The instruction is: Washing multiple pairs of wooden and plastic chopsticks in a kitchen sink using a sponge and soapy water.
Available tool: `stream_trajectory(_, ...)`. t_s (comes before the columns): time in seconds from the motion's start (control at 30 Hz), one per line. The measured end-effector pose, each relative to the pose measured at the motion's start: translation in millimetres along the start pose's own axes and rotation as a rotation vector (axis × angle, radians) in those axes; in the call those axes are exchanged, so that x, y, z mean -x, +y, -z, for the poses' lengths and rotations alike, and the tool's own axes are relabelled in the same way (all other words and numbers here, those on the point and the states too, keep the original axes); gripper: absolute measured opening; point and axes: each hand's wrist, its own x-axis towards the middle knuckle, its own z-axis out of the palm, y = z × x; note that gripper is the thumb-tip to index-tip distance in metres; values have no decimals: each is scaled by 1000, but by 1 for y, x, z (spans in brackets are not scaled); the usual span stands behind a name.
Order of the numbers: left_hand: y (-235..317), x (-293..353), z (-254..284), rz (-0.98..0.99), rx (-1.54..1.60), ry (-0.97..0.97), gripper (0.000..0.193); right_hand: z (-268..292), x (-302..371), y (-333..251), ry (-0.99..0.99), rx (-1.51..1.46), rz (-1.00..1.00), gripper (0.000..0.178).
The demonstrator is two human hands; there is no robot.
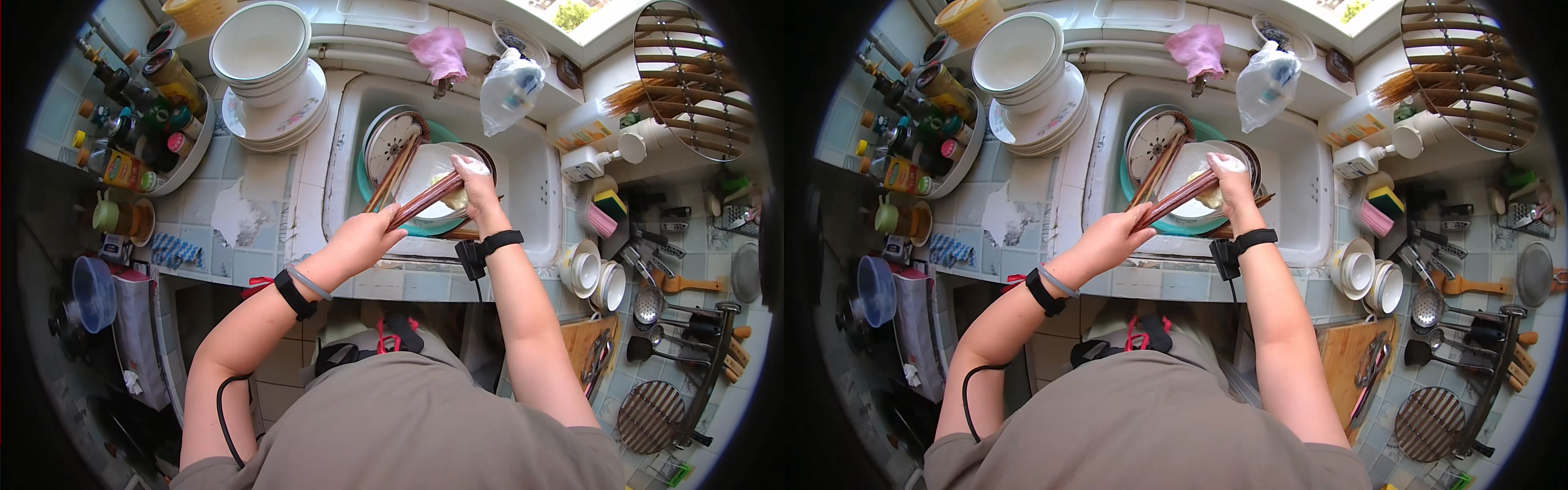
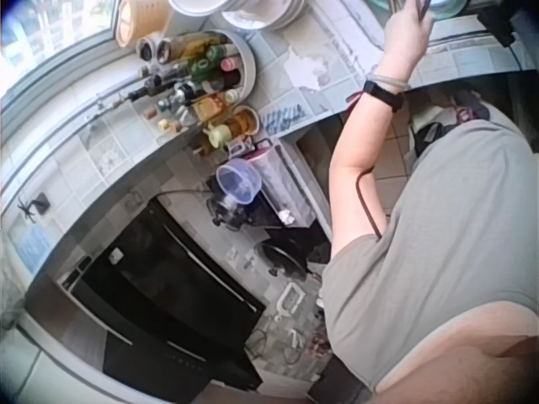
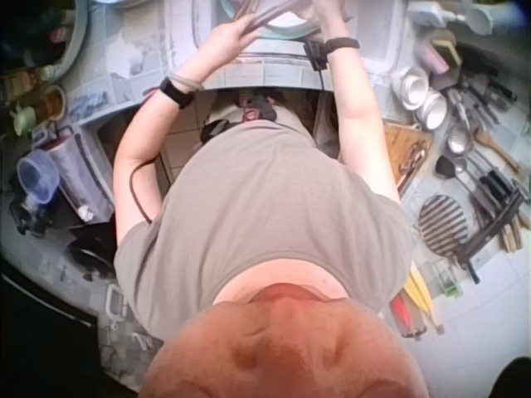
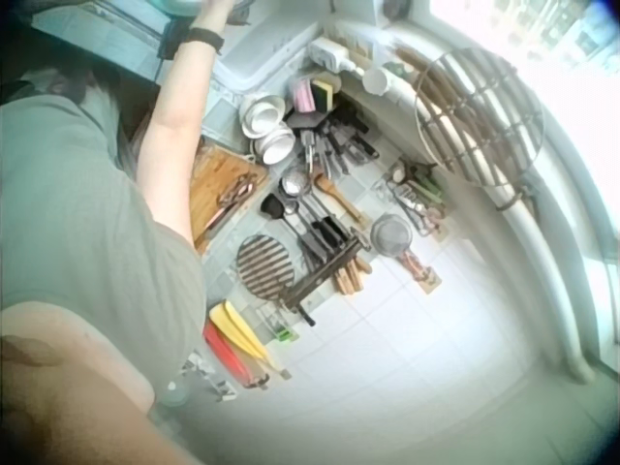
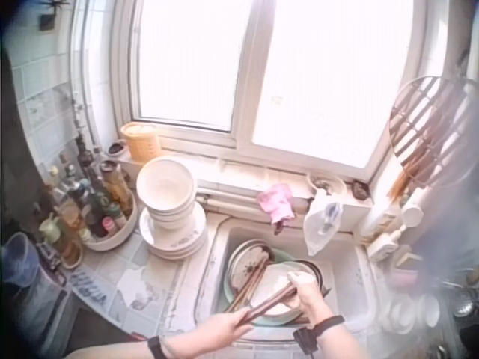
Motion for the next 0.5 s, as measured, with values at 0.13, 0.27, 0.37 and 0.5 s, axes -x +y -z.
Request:
stream_trajectory(0.13,4,-2,24,471,961,-320,43,4,2,-2,-98,-73,-52,33)
stream_trajectory(0.27,7,-4,21,627,1277,-508,35,-10,9,-9,-19,-198,-175,33)
stream_trajectory(0.37,4,-12,-3,244,725,-235,27,-10,-6,10,264,-209,-4,29)
stream_trajectory(0.5,4,-19,-23,152,280,-138,29,-18,-10,35,446,-92,135,43)
